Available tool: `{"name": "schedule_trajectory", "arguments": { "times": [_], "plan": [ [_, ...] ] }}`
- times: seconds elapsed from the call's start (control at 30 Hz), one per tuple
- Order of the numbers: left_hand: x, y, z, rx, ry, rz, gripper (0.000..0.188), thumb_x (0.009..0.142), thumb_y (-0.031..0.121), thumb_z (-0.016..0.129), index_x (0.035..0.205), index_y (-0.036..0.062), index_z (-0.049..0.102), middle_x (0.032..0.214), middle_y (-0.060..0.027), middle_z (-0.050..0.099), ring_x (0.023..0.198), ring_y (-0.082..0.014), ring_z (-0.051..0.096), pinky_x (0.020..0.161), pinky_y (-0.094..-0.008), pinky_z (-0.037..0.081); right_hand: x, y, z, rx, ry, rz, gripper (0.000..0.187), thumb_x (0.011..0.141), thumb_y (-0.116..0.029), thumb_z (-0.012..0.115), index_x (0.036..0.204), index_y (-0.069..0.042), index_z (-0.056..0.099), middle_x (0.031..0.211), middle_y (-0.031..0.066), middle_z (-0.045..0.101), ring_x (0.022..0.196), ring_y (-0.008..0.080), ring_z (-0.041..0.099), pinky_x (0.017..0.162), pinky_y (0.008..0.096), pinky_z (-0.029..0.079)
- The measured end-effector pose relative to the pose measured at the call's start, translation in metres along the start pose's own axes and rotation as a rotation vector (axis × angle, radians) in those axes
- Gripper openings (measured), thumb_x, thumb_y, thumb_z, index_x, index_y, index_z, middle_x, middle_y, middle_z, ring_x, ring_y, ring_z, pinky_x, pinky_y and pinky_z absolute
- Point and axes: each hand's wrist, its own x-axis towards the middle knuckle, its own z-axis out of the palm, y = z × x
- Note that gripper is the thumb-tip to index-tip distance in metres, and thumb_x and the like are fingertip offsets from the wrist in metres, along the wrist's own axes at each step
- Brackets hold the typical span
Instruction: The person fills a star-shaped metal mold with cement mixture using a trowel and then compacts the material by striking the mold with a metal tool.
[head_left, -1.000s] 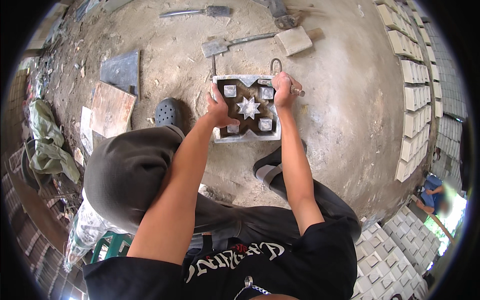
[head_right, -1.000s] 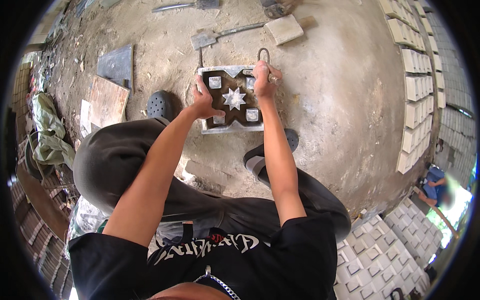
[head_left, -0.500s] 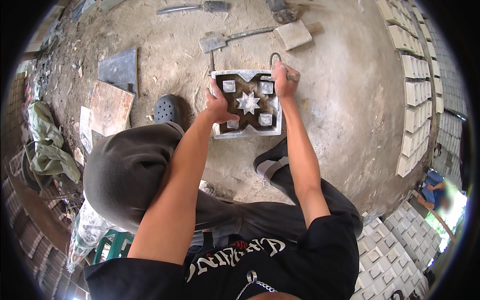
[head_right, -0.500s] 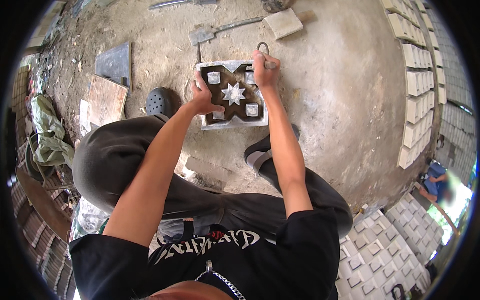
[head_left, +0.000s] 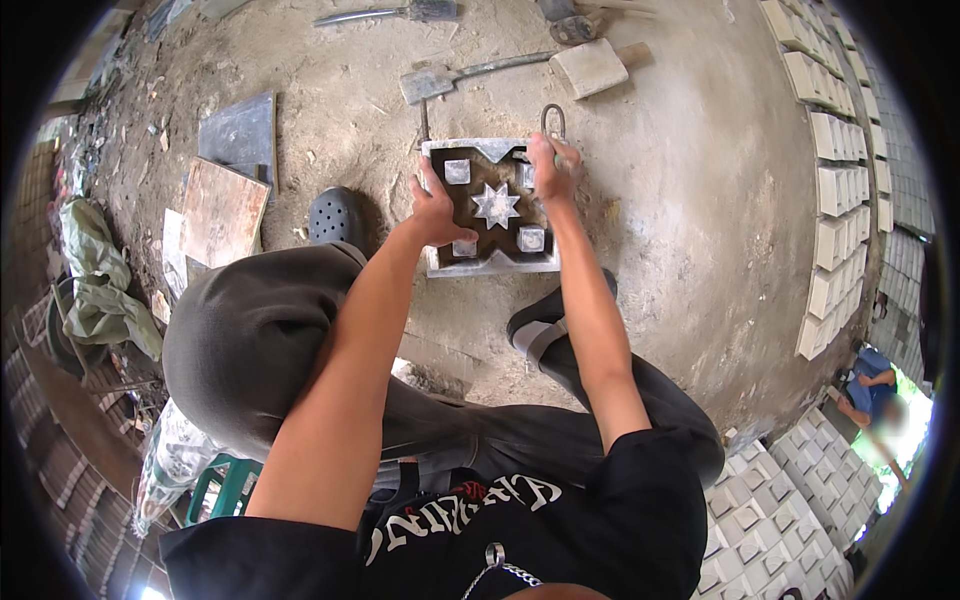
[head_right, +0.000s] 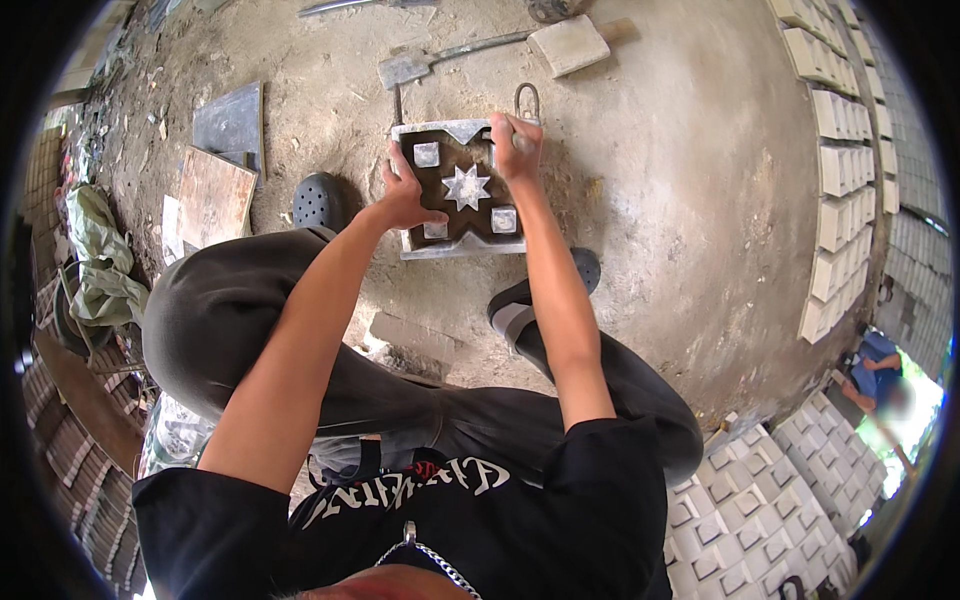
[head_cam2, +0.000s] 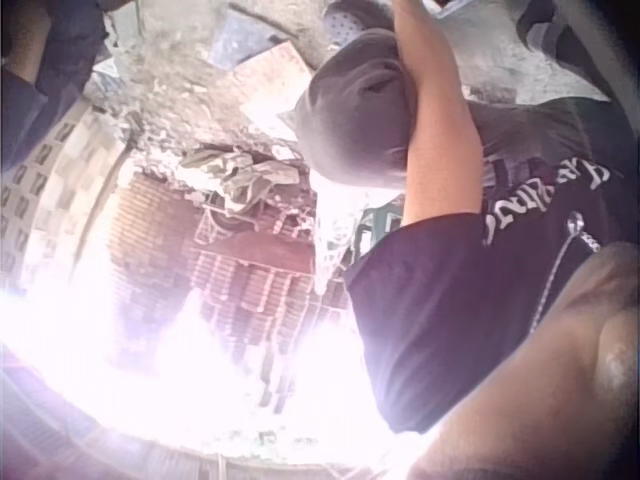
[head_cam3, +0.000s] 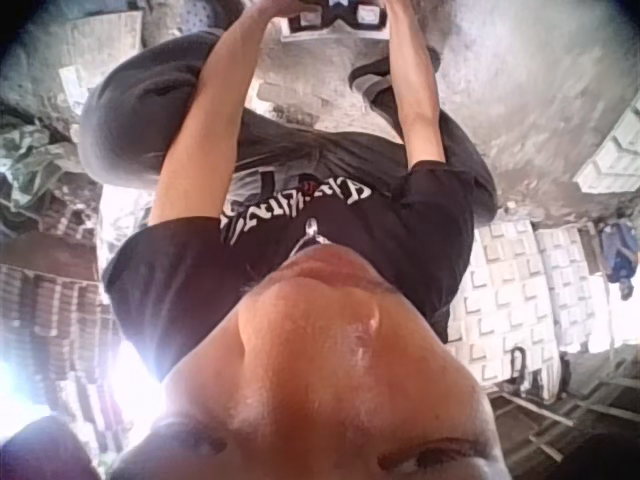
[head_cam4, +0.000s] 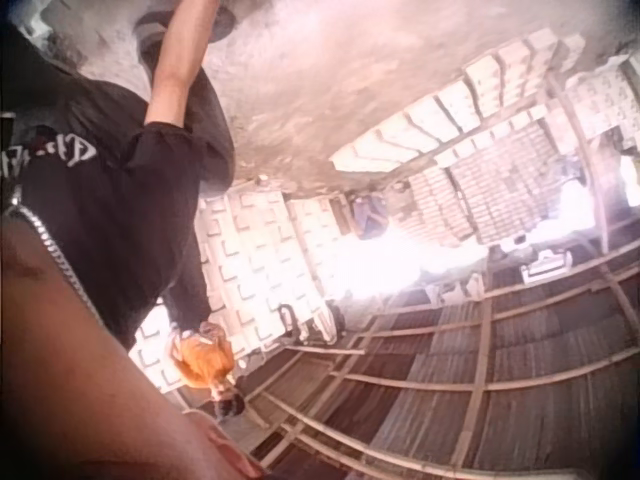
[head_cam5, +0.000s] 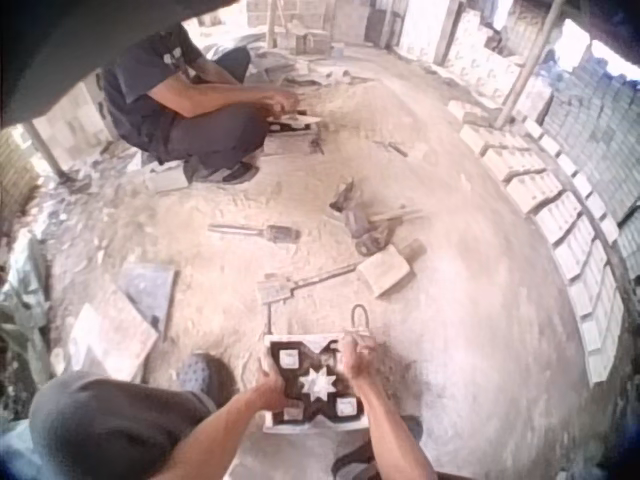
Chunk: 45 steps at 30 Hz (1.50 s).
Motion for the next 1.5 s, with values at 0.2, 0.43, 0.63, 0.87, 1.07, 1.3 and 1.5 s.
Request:
{"name": "schedule_trajectory", "arguments": {
  "times": [0.2, 0.43, 0.63, 0.87, 1.07, 1.3, 1.5],
  "plan": [
    [0.002, 0.005, -0.011, 0.003, -0.023, -0.04, 0.16, 0.055, 0.052, 0.088, 0.126, -0.0093, -0.042, 0.142, -0.0445, -0.018, 0.136, -0.058, -0.004, 0.115, -0.0477, 0.017, 0.01, -0.006, -0.012, 0.325, -0.062, 0.053, 0.033, 0.088, -0.018, 0.049, 0.061, -0.001, 0.045, 0.056, -0.0029, 0.041, 0.054, 0.0067, 0.038, 0.049, 0.0273, 0.03],
    [0.004, 0.0, -0.006, 0.008, -0.045, -0.075, 0.16, 0.054, 0.053, 0.087, 0.126, -0.0115, -0.04, 0.142, -0.0444, -0.018, 0.136, -0.0582, -0.002, 0.115, -0.0474, 0.016, 0.016, -0.038, -0.005, 0.454, -0.104, 0.065, 0.038, 0.09, -0.017, 0.05, 0.056, -0.005, 0.036, 0.053, -0.0024, 0.034, 0.05, 0.007, 0.032, 0.046, 0.0269, 0.021],
    [0.005, 0.005, -0.007, 0.049, -0.051, -0.062, 0.157, 0.056, 0.055, 0.086, 0.128, -0.0138, -0.036, 0.144, -0.0418, -0.019, 0.136, -0.0584, -0.001, 0.115, -0.0476, 0.016, 0.003, -0.06, -0.003, 0.445, -0.104, -0.165, 0.052, 0.092, -0.038, 0.056, 0.055, -0.007, 0.036, 0.051, -0.0014, 0.037, 0.046, 0.0079, 0.033, 0.044, 0.027, 0.021],
    [-0.001, 0.006, -0.007, -0.008, -0.058, -0.079, 0.158, 0.055, 0.054, 0.087, 0.13, -0.0118, -0.036, 0.143, -0.0416, -0.019, 0.136, -0.058, -0.001, 0.115, -0.0473, 0.018, -0.009, -0.036, 0.003, 0.352, -0.142, -0.071, 0.053, 0.093, -0.035, 0.053, 0.055, -0.005, 0.033, 0.053, -0.0021, 0.035, 0.047, 0.0086, 0.03, 0.044, 0.0286, 0.021],
    [-0.004, 0.011, -0.013, -0.045, -0.066, -0.096, 0.158, 0.054, 0.049, 0.089, 0.13, -0.0088, -0.037, 0.141, -0.0449, -0.017, 0.136, -0.0582, 0.002, 0.114, -0.0468, 0.02, -0.019, -0.023, 0.005, 0.241, -0.134, -0.011, 0.04, 0.089, -0.018, 0.046, 0.055, -0.003, 0.034, 0.051, -0.0019, 0.035, 0.046, 0.0079, 0.03, 0.044, 0.0295, 0.022],
    [0.0, -0.001, -0.004, -0.002, 0.029, -0.124, 0.155, 0.056, 0.044, 0.089, 0.134, 0.0006, -0.037, 0.142, -0.0454, -0.01, 0.129, -0.0567, 0.027, 0.109, -0.0465, 0.031, -0.007, -0.054, 0.012, 0.347, -0.096, -0.037, 0.038, 0.088, -0.015, 0.043, 0.054, -0.002, 0.035, 0.05, -0.001, 0.036, 0.046, 0.0091, 0.032, 0.044, 0.0276, 0.024],
    [-0.009, 0.013, -0.011, -0.087, 0.05, -0.103, 0.155, 0.056, 0.04, 0.09, 0.136, 0.0058, -0.037, 0.143, -0.0445, -0.007, 0.127, -0.0568, 0.033, 0.107, -0.0478, 0.034, 0.004, -0.021, 0.013, 0.262, -0.17, 0.181, 0.039, 0.091, -0.016, 0.045, 0.054, -0.003, 0.037, 0.051, -0.0009, 0.038, 0.047, 0.008, 0.034, 0.045, 0.0291, 0.027]
  ]
}}
